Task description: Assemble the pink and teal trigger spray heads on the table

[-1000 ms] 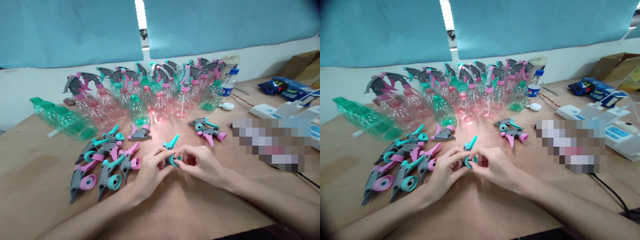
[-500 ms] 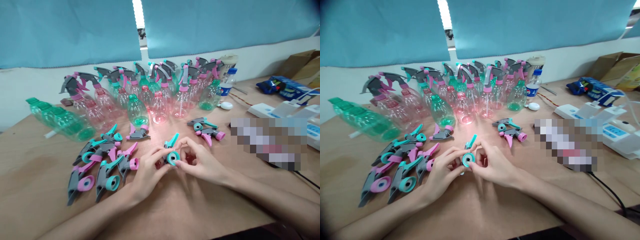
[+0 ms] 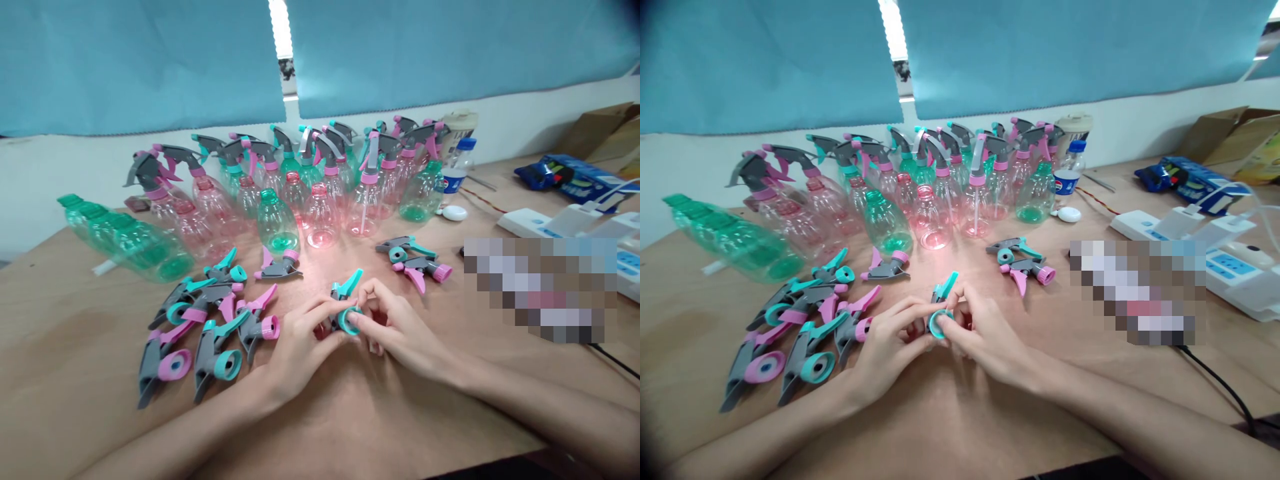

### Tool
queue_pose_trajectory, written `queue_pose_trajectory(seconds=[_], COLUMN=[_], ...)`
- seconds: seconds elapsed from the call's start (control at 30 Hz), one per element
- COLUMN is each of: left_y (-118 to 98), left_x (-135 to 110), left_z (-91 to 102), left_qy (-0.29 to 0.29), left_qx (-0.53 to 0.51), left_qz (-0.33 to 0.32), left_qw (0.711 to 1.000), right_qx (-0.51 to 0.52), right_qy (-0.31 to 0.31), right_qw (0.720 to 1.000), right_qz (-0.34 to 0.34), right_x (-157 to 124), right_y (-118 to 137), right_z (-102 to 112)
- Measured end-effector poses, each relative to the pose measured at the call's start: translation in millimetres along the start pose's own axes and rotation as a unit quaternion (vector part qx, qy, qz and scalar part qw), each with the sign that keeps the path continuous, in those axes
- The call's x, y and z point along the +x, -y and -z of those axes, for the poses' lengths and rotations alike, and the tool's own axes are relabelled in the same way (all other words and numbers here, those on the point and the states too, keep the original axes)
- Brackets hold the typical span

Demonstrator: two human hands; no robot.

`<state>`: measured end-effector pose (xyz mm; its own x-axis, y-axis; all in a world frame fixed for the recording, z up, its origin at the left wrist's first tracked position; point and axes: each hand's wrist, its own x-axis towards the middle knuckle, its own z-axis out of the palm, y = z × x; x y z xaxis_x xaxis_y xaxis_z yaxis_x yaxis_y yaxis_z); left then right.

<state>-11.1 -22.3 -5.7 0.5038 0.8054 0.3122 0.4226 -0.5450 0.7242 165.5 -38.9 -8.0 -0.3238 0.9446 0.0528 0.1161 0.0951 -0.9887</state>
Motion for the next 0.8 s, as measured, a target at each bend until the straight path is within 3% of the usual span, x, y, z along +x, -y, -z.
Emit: queue_pose_trajectory(seconds=[0.1,0.27,0.57,0.8], left_y=[0.6,-0.9,0.7,-13.3], left_x=[0.8,1.7,1.2,15.2], left_z=[1.0,2.2,-0.3,-13.1], left_qy=[-0.002,0.0,-0.033,-0.018], left_qx=[-0.014,-0.019,0.023,0.064], left_qz=[0.015,0.034,0.033,-0.011], left_qw=[1.0,0.999,0.999,0.998], right_qx=[0.072,0.065,0.012,0.032], right_qy=[0.027,-0.01,-0.109,-0.246], right_qw=[0.997,0.998,0.993,0.958], right_qz=[-0.007,0.005,0.048,0.14], right_x=[0.7,2.6,9.7,22.4], right_y=[0.3,3.2,0.2,20.0], right_z=[3.2,12.8,23.9,65.0])
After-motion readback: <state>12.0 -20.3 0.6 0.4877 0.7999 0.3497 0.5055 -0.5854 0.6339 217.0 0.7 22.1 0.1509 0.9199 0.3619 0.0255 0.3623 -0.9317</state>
